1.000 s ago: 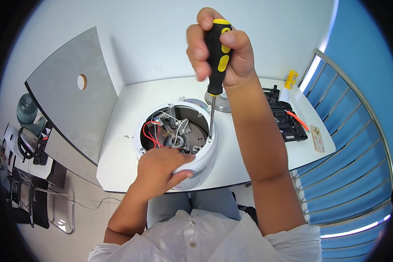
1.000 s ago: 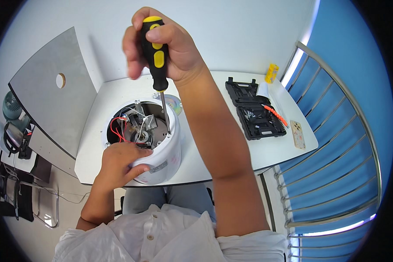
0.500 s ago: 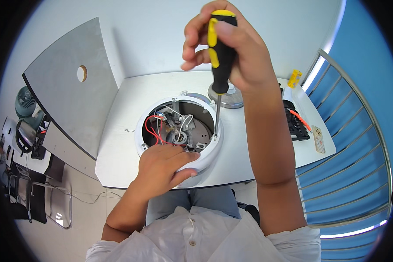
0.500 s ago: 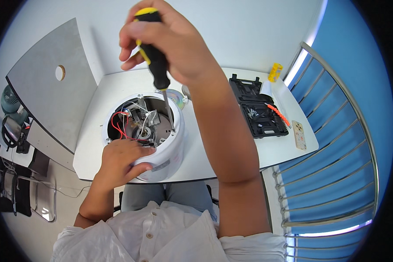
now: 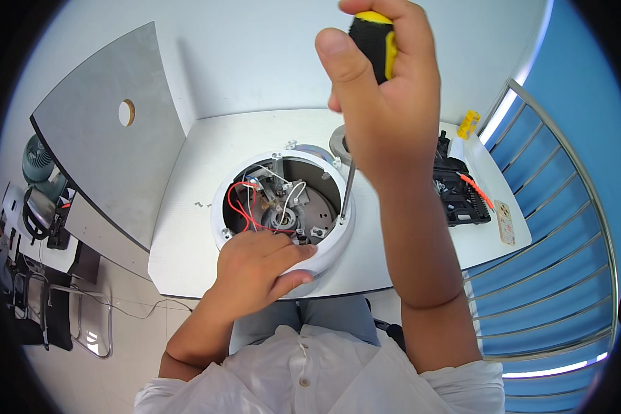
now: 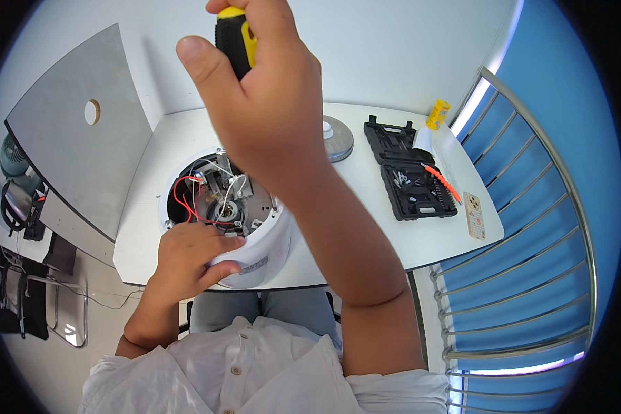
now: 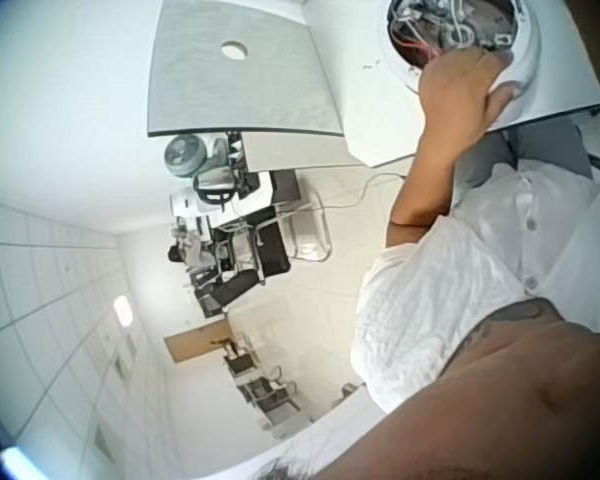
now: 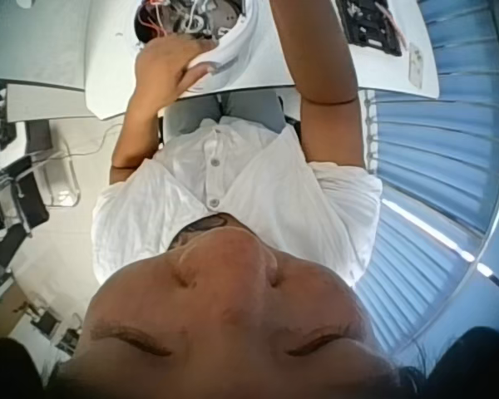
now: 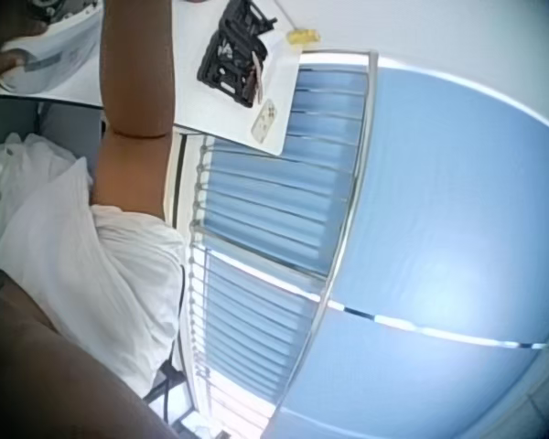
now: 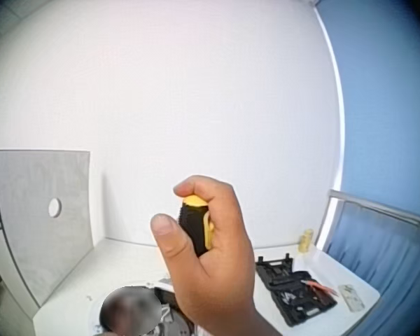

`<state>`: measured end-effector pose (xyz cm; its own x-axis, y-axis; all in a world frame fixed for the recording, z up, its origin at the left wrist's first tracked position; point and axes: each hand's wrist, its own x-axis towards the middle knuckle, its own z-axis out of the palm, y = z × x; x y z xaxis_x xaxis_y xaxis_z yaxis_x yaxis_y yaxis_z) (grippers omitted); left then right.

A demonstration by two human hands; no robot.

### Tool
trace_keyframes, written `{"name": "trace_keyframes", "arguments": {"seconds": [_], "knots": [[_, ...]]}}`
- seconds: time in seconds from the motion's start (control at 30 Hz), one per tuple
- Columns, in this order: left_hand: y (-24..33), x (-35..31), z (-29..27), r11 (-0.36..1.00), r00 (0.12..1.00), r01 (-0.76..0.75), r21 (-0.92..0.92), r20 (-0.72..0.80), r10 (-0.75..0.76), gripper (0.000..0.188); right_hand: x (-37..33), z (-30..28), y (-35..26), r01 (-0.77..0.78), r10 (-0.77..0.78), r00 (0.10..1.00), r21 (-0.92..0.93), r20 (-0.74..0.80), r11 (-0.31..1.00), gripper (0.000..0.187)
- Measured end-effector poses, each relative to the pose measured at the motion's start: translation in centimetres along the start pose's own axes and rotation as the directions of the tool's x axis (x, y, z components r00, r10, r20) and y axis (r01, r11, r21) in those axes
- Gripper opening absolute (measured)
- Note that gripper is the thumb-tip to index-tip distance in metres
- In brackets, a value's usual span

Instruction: The person uses a screwdriver to tighten screws on the internal components of a white circular device. They then place a circular metal cover over the opening and secure it with screws.

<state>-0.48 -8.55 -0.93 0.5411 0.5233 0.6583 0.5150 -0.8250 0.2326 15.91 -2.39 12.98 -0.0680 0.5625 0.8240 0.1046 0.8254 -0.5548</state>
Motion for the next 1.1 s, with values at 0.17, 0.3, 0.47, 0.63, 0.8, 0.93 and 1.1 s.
{"name": "trace_keyframes", "arguments": {"seconds": [0.17,0.3,0.47,0.63,0.8,0.93,1.1], "knots": [[-0.1,-0.1,-0.1,1.000,1.000,-0.013,-0.013,-0.022,0.013,0.030,3.0,-2.1,2.8,-0.256,-0.111,0.915,0.769,0.389,0.586,0.026],[0.0,0.4,0.1,0.999,1.000,-0.024,-0.021,-0.016,0.024,0.030,4.4,-1.8,6.2,-0.487,-0.472,0.737,0.864,0.484,0.126,0.025],[0.0,0.0,-0.2,1.000,1.000,0.002,-0.011,0.003,-0.002,0.030,1.6,0.8,-0.6,-0.285,0.287,0.958,0.267,0.033,0.921,0.017],[-0.2,-0.5,-0.2,1.000,1.000,0.000,-0.001,-0.011,0.000,0.031,0.2,1.3,-2.8,-0.176,0.164,0.979,0.093,0.122,0.980,0.016],[-0.1,-0.1,0.0,0.999,0.999,-0.023,-0.022,-0.029,0.022,0.030,3.4,-1.9,4.1,-0.381,-0.443,0.687,0.804,0.576,0.457,0.025],[-0.1,-0.1,0.0,0.999,1.000,-0.005,-0.034,-0.016,0.004,0.029,2.1,-2.0,3.3,-0.229,-0.079,0.925,0.710,0.372,0.665,0.023],[0.0,-0.4,-0.2,1.000,1.000,0.010,-0.014,-0.019,-0.011,0.029,0.5,0.4,0.4,-0.101,0.105,0.994,0.246,-0.006,0.964,0.022]]}}
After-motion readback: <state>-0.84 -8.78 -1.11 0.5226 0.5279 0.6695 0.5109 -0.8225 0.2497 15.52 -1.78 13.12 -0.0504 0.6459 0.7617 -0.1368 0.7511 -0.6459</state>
